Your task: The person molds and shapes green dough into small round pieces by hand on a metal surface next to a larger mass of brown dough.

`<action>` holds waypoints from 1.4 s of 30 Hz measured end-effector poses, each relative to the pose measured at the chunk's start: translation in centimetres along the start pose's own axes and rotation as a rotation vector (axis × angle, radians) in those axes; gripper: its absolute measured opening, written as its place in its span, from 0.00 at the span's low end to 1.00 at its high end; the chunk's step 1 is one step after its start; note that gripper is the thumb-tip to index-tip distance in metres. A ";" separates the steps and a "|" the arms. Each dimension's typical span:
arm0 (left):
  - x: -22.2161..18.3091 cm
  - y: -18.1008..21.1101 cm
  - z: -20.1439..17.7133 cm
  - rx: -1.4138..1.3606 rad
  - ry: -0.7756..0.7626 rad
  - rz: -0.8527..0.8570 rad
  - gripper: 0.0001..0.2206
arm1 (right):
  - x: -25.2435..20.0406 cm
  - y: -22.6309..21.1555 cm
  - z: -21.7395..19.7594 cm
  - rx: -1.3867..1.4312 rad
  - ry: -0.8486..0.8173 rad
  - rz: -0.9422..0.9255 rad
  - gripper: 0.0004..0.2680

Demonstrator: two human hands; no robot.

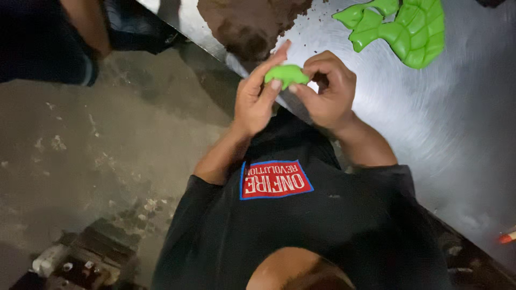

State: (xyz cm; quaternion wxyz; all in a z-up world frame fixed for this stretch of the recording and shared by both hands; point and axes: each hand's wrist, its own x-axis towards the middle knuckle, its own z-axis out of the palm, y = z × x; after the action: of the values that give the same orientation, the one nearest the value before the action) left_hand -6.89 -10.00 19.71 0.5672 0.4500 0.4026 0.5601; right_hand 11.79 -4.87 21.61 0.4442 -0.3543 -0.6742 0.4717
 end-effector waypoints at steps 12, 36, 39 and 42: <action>-6.5 3.5 -0.2 -0.089 0.017 0.017 0.25 | -3.8 -5.4 3.9 -0.355 0.232 -0.101 0.10; -3.0 2.4 1.2 0.094 0.183 -0.028 0.24 | -5.2 -9.4 2.9 -0.627 -0.034 -0.435 0.12; -2.7 2.1 1.8 0.089 0.134 -0.086 0.24 | -3.5 -10.1 1.1 -0.425 -0.150 -0.301 0.13; -2.5 1.8 2.3 0.129 0.126 -0.060 0.26 | -2.4 -11.1 -0.9 -0.264 -0.284 -0.134 0.15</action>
State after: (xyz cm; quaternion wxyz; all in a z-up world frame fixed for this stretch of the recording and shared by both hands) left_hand -5.28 -12.70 21.96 0.5270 0.4376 0.4859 0.5428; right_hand 12.87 -10.09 31.66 0.3247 -0.2936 -0.8082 0.3940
